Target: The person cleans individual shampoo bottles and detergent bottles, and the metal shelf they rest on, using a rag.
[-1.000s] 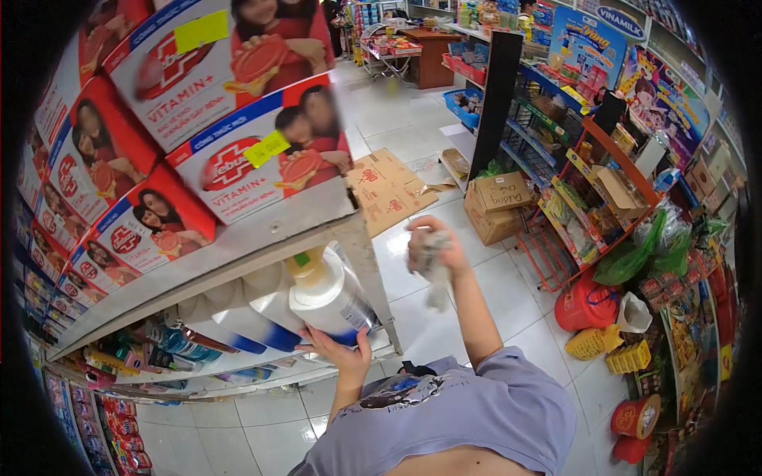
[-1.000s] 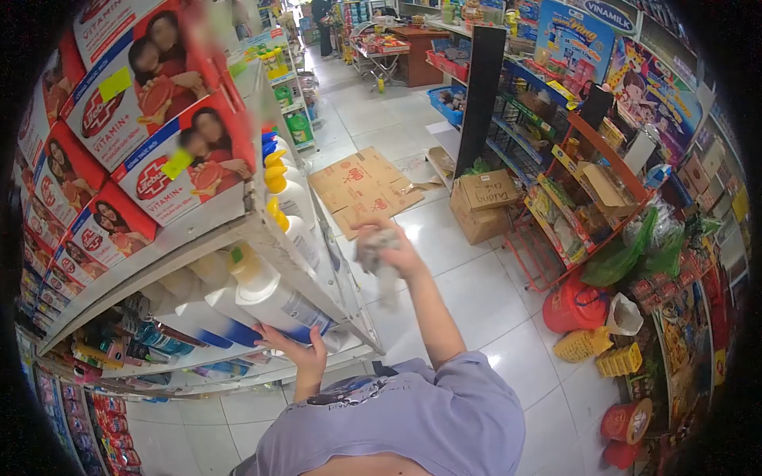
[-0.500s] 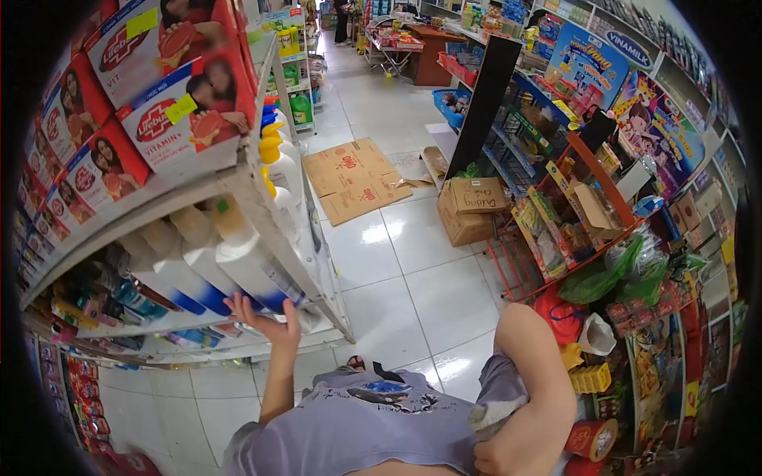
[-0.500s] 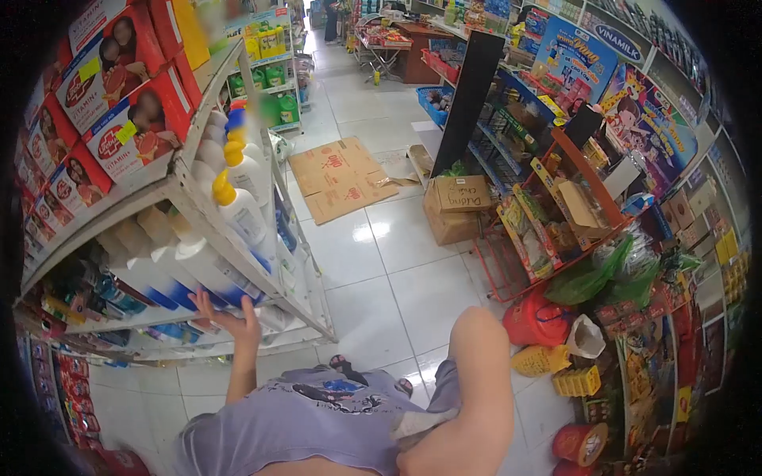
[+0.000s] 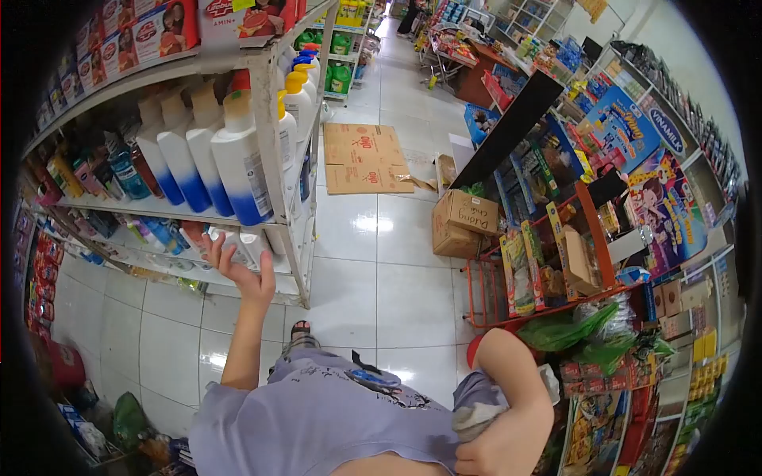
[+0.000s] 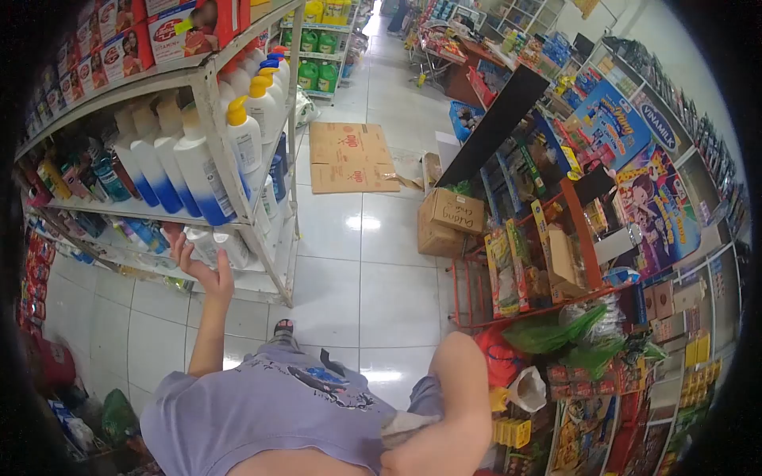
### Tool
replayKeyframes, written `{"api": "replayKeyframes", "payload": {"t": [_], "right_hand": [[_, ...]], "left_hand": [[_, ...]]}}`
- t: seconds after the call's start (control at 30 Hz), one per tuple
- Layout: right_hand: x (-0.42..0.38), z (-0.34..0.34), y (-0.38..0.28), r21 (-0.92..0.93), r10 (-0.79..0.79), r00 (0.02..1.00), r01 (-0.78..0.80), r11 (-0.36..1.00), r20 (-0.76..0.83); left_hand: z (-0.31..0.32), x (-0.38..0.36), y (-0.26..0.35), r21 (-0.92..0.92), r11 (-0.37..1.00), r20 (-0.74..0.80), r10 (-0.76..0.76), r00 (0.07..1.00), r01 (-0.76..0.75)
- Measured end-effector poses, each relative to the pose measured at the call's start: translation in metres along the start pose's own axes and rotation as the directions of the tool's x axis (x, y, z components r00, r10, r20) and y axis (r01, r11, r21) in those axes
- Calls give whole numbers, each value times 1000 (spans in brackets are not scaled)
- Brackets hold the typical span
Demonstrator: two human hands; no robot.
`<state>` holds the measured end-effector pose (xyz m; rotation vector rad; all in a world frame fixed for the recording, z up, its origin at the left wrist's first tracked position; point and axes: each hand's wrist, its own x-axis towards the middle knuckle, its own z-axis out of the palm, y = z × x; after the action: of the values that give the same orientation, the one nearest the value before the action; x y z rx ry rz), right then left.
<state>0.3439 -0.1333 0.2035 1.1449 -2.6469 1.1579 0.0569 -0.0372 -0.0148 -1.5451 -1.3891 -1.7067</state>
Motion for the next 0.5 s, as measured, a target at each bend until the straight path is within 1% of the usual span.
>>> {"api": "replayKeyframes", "payload": {"t": [0.03,0.07,0.1,0.13,0.17,0.23,0.27,0.33,0.37,0.43,0.5], "right_hand": [[-2,1,-5,-2,1,1000,-1,1000,18],[-3,2,-11,-154,-31,998,22,988,-53],[-5,5,-17,-303,-78,989,37,952,-122],[-9,8,-24,-375,-112,987,62,925,-112],[-11,9,-28,-376,-115,987,65,924,-112],[-14,13,-37,-455,-125,979,40,890,-158],[-17,17,-40,-457,-117,979,30,889,-165],[-20,28,-42,-267,-51,988,11,964,-143],[-21,32,-44,-270,-44,987,0,963,-157],[-22,35,-46,-208,-16,987,-19,978,-163],[-20,35,-49,-227,-28,983,-14,974,-182]], "left_hand": [[-2,-5,3,-11,999,3,-40,999,40],[-5,-8,7,-52,997,-5,-49,999,49],[-8,-11,12,-48,998,-18,-45,999,44],[-13,-14,18,7,999,20,-53,998,53],[-17,-18,23,61,996,64,-66,996,62],[-21,-26,30,58,994,66,-93,993,89],[-21,-29,34,52,992,70,-121,990,117],[-19,-37,42,30,992,73,-126,989,124],[-19,-40,45,22,991,67,-133,989,132],[-19,-45,51,27,992,99,-124,987,122],[-17,-47,53,38,993,126,-119,985,116]]}}
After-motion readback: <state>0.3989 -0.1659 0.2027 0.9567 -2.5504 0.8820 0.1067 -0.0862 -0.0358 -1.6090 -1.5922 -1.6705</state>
